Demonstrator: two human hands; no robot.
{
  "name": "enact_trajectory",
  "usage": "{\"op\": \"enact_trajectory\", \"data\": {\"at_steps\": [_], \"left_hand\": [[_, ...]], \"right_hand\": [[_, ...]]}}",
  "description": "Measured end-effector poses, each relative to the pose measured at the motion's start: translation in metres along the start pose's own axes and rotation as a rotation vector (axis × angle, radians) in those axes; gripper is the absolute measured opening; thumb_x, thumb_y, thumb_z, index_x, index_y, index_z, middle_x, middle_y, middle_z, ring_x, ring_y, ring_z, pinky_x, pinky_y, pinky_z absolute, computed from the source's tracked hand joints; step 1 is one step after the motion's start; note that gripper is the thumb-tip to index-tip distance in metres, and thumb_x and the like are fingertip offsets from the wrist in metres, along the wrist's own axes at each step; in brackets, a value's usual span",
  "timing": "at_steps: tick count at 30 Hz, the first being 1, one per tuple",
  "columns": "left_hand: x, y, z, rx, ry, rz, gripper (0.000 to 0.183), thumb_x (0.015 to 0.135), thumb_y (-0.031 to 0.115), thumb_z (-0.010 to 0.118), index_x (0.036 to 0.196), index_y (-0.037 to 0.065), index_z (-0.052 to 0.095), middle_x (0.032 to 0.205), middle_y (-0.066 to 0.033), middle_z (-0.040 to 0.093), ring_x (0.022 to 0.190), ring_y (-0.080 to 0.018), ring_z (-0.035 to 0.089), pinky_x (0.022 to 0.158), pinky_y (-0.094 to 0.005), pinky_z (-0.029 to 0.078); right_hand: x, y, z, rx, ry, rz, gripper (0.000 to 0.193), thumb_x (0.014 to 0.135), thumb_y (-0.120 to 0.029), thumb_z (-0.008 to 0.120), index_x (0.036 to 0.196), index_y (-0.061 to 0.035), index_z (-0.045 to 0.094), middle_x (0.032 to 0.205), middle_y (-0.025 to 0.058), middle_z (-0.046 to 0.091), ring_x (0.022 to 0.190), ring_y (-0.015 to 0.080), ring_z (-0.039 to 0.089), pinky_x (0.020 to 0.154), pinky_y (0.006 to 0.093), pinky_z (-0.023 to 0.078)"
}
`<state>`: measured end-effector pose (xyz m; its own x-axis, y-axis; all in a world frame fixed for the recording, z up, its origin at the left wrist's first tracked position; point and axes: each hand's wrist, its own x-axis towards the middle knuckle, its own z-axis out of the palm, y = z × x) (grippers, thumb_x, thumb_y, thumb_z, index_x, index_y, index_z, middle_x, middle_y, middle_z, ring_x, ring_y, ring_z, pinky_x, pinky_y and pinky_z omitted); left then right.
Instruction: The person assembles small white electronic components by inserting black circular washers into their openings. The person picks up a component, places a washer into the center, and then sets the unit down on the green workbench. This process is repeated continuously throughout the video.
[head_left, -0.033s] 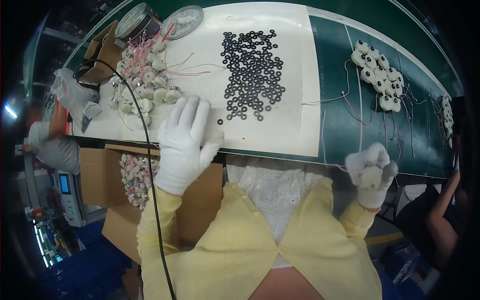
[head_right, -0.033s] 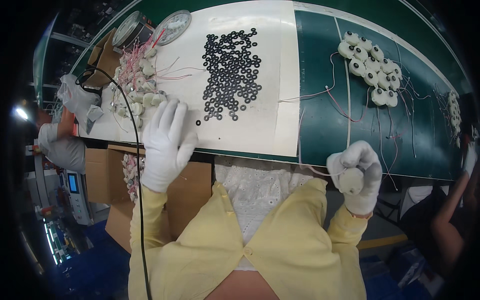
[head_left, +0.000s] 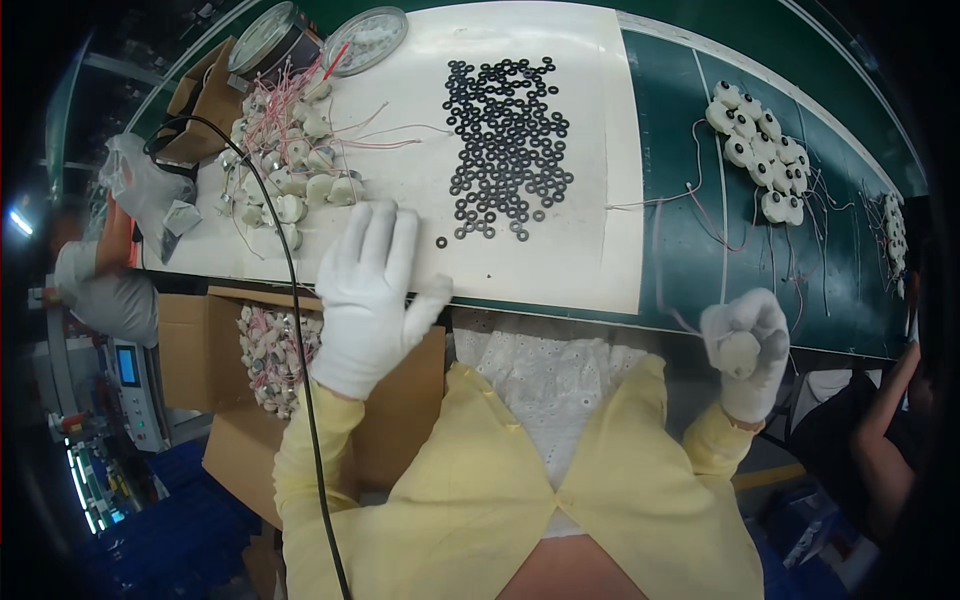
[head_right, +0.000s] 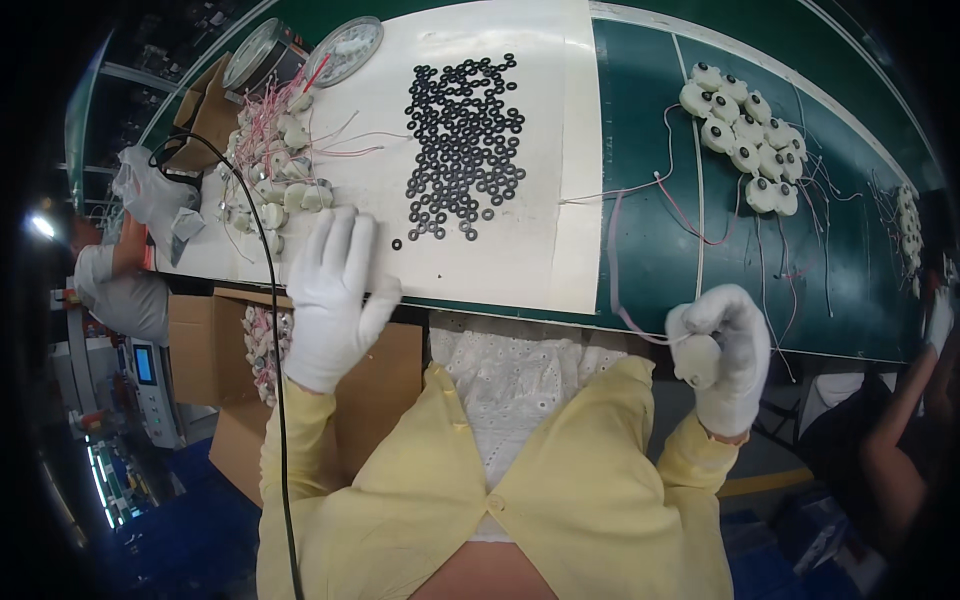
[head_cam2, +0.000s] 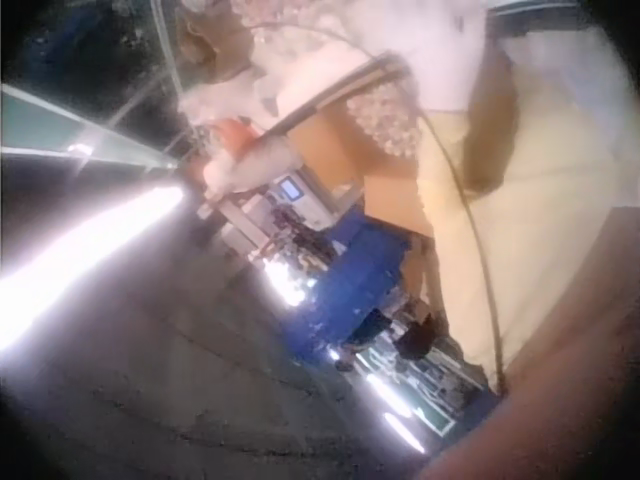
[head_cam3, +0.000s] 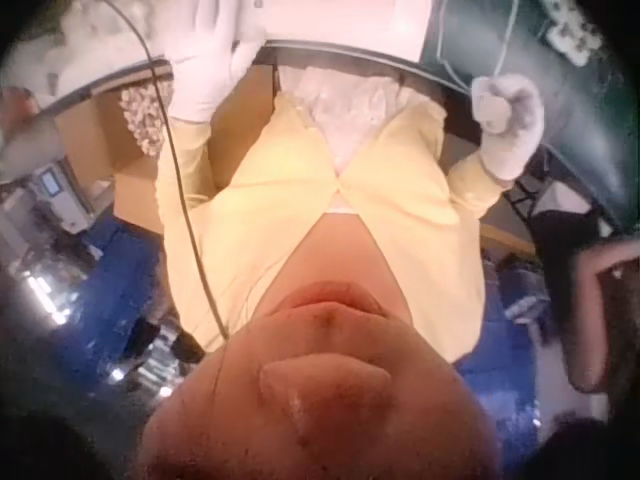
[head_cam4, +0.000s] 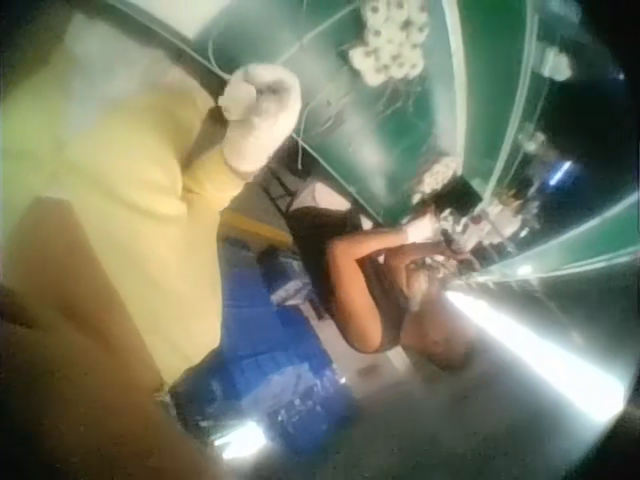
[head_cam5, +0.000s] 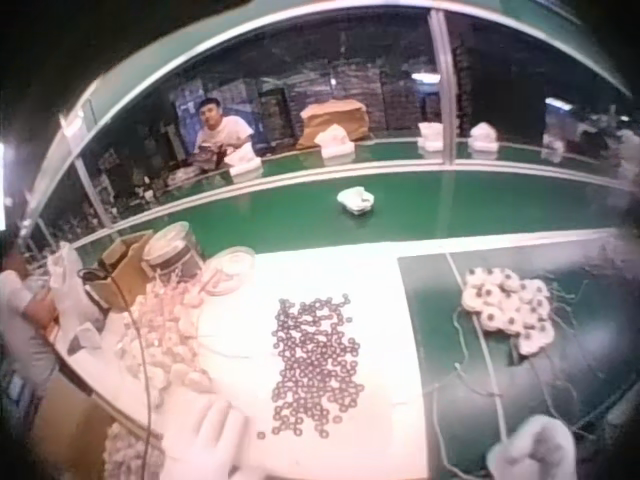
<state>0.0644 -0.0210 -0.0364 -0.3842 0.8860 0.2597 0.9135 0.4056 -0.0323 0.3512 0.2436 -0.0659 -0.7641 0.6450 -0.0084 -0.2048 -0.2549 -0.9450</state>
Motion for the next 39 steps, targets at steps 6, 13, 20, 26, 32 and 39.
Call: {"op": "enact_trajectory", "data": {"at_steps": [6, 13, 20, 26, 32, 39], "left_hand": [[-0.013, 0.032, 0.016, -0.064, 0.03, -0.074, 0.077, 0.09, 0.048, 0.071, 0.139, -0.009, 0.055, 0.139, -0.0315, 0.058, 0.13, -0.0522, 0.053, 0.108, -0.056, 0.043], [-0.001, 0.043, 0.027, -0.175, 0.108, -0.061, 0.076, 0.086, 0.046, 0.074, 0.138, -0.007, 0.057, 0.135, -0.0301, 0.06, 0.125, -0.051, 0.055, 0.103, -0.0555, 0.046], [0.013, -0.004, -0.006, -0.074, 0.212, -0.175, 0.055, 0.084, 0.021, 0.076, 0.134, 0.003, 0.063, 0.127, -0.0242, 0.064, 0.113, -0.0421, 0.063, 0.095, -0.0483, 0.051], [0.019, -0.052, 0.027, -0.004, 0.543, -0.237, 0.035, 0.083, 0.012, 0.078, 0.117, 0.009, 0.07, 0.101, -0.0095, 0.069, 0.083, -0.031, 0.067, 0.072, -0.0429, 0.053], [0.015, -0.06, 0.034, -0.137, 0.402, -0.196, 0.037, 0.087, 0.005, 0.075, 0.123, 0.009, 0.07, 0.103, -0.0122, 0.069, 0.087, -0.0339, 0.066, 0.076, -0.0426, 0.053], [0.016, -0.066, 0.043, -0.388, 0.4, -0.137, 0.038, 0.085, 0.0, 0.075, 0.121, 0.009, 0.071, 0.11, -0.0111, 0.072, 0.089, -0.0319, 0.069, 0.075, -0.04, 0.055]], "right_hand": [[-0.023, -0.048, -0.027, -0.376, 0.112, 0.037, 0.078, 0.085, -0.063, 0.08, 0.118, 0.004, 0.057, 0.09, 0.0118, 0.065, 0.062, 0.0129, 0.058, 0.05, 0.0236, 0.043], [-0.076, -0.103, -0.121, -0.141, -0.047, -0.412, 0.057, 0.079, -0.042, 0.089, 0.104, -0.0017, 0.058, 0.09, 0.0114, 0.064, 0.071, 0.0212, 0.061, 0.059, 0.0299, 0.044], [-0.068, -0.12, -0.064, -1.324, 0.326, -0.61, 0.03, 0.095, -0.024, 0.07, 0.108, 0.0007, 0.06, 0.117, 0.0193, 0.062, 0.104, 0.0257, 0.06, 0.091, 0.0349, 0.047], [0.019, -0.051, 0.068, -0.567, 0.029, 0.311, 0.019, 0.086, 0.003, 0.069, 0.105, 0.0064, 0.07, 0.079, 0.0123, 0.073, 0.061, 0.0126, 0.063, 0.055, 0.0257, 0.047], [0.066, 0.008, 0.108, -0.72, -0.215, 0.105, 0.034, 0.089, -0.011, 0.08, 0.117, 0.0045, 0.07, 0.093, 0.0079, 0.076, 0.073, 0.0075, 0.067, 0.065, 0.0232, 0.053], [0.077, 0.013, 0.118, -0.856, -0.284, 0.055, 0.035, 0.093, -0.01, 0.077, 0.126, 0.0014, 0.069, 0.097, 0.0045, 0.075, 0.077, 0.0055, 0.063, 0.069, 0.0218, 0.052]]}}
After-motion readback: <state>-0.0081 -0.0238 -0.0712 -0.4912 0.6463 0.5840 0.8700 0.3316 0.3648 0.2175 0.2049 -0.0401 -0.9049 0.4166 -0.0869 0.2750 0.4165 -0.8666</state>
